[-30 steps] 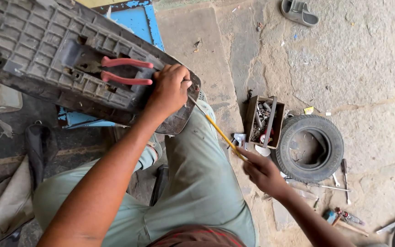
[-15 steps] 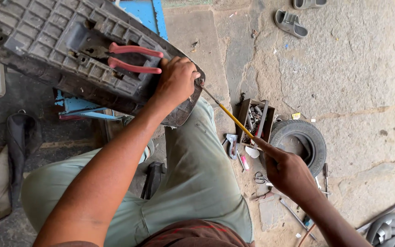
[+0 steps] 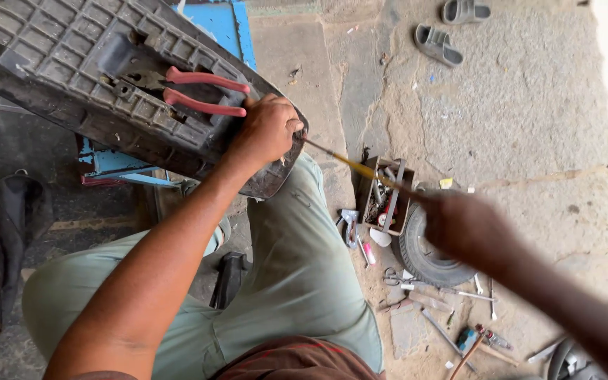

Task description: The recorder is seen repairing the underside of a bicycle seat using tools like a screwdriver and pliers.

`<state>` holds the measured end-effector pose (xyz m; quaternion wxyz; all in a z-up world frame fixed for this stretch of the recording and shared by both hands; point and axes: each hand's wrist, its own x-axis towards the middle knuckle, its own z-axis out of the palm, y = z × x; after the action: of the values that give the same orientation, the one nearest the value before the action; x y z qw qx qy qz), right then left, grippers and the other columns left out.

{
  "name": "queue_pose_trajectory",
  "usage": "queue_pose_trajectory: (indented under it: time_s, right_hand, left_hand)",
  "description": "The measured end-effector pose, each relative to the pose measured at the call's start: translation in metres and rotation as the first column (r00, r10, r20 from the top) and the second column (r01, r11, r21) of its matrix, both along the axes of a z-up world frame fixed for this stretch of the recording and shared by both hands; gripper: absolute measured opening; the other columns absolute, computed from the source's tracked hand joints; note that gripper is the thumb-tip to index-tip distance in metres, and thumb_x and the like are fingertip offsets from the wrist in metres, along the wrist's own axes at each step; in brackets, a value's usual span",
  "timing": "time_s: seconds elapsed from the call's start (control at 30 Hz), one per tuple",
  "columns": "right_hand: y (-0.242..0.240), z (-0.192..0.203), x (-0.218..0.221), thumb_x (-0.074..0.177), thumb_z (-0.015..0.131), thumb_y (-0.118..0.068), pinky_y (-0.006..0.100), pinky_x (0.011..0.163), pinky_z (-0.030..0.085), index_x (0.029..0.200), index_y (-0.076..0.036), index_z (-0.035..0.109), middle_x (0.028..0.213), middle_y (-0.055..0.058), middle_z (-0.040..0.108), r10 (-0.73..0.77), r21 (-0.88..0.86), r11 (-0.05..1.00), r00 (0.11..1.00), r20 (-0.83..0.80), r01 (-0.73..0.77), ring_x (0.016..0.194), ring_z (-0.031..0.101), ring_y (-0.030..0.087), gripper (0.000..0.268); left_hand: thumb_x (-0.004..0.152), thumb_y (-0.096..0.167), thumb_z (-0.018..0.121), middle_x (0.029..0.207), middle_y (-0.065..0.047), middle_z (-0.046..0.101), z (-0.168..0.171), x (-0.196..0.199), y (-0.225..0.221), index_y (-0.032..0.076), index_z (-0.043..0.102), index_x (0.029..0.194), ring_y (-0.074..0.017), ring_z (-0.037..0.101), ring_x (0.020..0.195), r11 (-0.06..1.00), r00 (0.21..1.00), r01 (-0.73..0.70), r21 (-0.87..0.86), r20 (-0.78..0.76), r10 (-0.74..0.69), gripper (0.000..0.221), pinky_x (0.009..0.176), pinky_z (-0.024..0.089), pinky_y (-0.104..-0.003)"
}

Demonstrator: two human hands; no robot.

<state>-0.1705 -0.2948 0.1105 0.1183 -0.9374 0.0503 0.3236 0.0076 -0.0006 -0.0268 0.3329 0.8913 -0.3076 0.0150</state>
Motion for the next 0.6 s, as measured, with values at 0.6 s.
queue_pose_trajectory:
  time_s: [0.6]
  right_hand:
    - [0.02,-0.061,-0.041,0.098,0.048,-0.005,0.028,0.035,0.033,0.145,-0.021,0.06,0.058,0.002,0.054,-0.525,0.568,0.24,0.597,-0.606,0.787,0.04,0.038,0.01,0.052]
  left_hand:
    - [0.086,0.015,0.075,0.088,-0.003,0.073,-0.008,0.009,0.001,0.01,0.075,0.075,-0.0273,0.063,0.099,0.999,1.0,-0.018,-0.034,-0.023,0.017,0.013,0.09,0.035,-0.053]
